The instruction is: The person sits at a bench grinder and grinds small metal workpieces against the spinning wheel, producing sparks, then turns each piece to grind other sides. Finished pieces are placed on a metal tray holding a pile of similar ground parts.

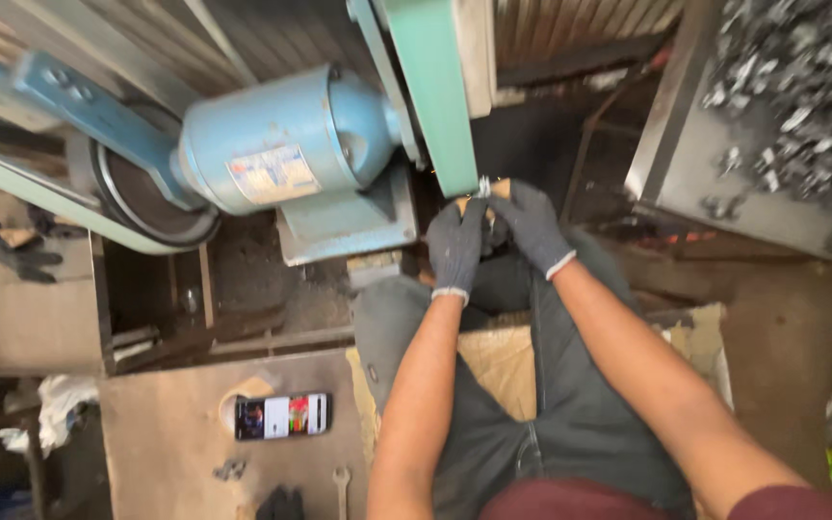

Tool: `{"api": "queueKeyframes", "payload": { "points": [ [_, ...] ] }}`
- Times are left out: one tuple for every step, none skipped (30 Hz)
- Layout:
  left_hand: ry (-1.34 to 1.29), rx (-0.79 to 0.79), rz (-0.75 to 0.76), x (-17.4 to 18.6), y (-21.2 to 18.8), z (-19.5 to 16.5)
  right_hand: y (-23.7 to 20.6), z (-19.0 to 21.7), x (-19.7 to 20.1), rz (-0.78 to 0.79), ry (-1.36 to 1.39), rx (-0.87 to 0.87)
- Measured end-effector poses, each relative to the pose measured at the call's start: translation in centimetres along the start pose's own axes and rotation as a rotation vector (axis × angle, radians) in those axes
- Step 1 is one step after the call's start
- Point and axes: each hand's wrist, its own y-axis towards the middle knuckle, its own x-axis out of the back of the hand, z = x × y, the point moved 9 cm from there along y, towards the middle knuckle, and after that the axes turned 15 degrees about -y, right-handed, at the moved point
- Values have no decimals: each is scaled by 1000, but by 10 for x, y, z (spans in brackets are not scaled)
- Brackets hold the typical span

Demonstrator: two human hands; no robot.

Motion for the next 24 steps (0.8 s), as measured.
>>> {"api": "queueKeyframes", "payload": {
  "points": [
    [-48, 32, 7, 1, -1, 2, -1, 2, 4, -16, -19, 41],
    [-88, 76, 18, 3, -4, 4, -2, 3, 7, -28, -34, 69],
    [-15, -46, 27, 7, -10, -8, -6, 2, 10, -40, -44, 77],
    [65, -155, 41, 11, -19, -18, -10, 2, 10, -29, -120, 91],
    [141, -263, 54, 14, -29, -27, -16, 2, 9, -12, -198, 107],
    [162, -286, 90, 15, -34, -28, -22, 3, 5, 16, -282, 143],
    [178, -309, 112, 17, -39, -30, -27, 1, 5, 12, -203, 131],
    [196, -337, 136, 18, -43, -33, -32, 0, 4, 3, -123, 120],
    [111, -308, 139, 21, -44, -32, -36, 1, 5, -24, -43, 113],
    [27, -282, 154, 22, -44, -31, -40, 5, 7, -72, -49, 144],
    [-53, -246, 173, 21, -43, -30, -43, 9, 10, -119, -54, 164],
    [-149, -210, 190, 20, -41, -29, -46, 15, 13, -169, -61, 186],
    [-244, -177, 210, 17, -40, -28, -44, 11, 7, -94, -4, 122],
    [-331, -135, 232, 14, -38, -26, -42, 8, 1, -19, 60, 51],
    [-233, -127, 233, 12, -37, -24, -40, 4, -5, 52, 130, -23],
    [-135, -124, 232, 9, -35, -22, -37, -4, -8, 92, 141, -132],
    [-38, -120, 226, 8, -33, -17, -36, -13, -12, 140, 152, -241],
    [34, -82, 190, 9, -30, -9, -33, -23, -16, 192, 162, -345],
    [104, -43, 151, 11, -26, 0, -26, -24, -16, 189, 139, -332],
    [173, -1, 107, 13, -20, 10, -18, -26, -16, 193, 115, -320],
    [189, -49, 84, 11, -14, 12, -9, -30, -18, 199, 88, -310],
    [206, -94, 59, 9, -8, 15, 3, -23, -16, 171, -16, -168],
    [229, -130, 34, 8, -4, 19, 14, -16, -16, 150, -115, -31],
    [199, -143, 8, 7, 1, 24, 21, -7, -17, 126, -210, 110]
  ]
}}
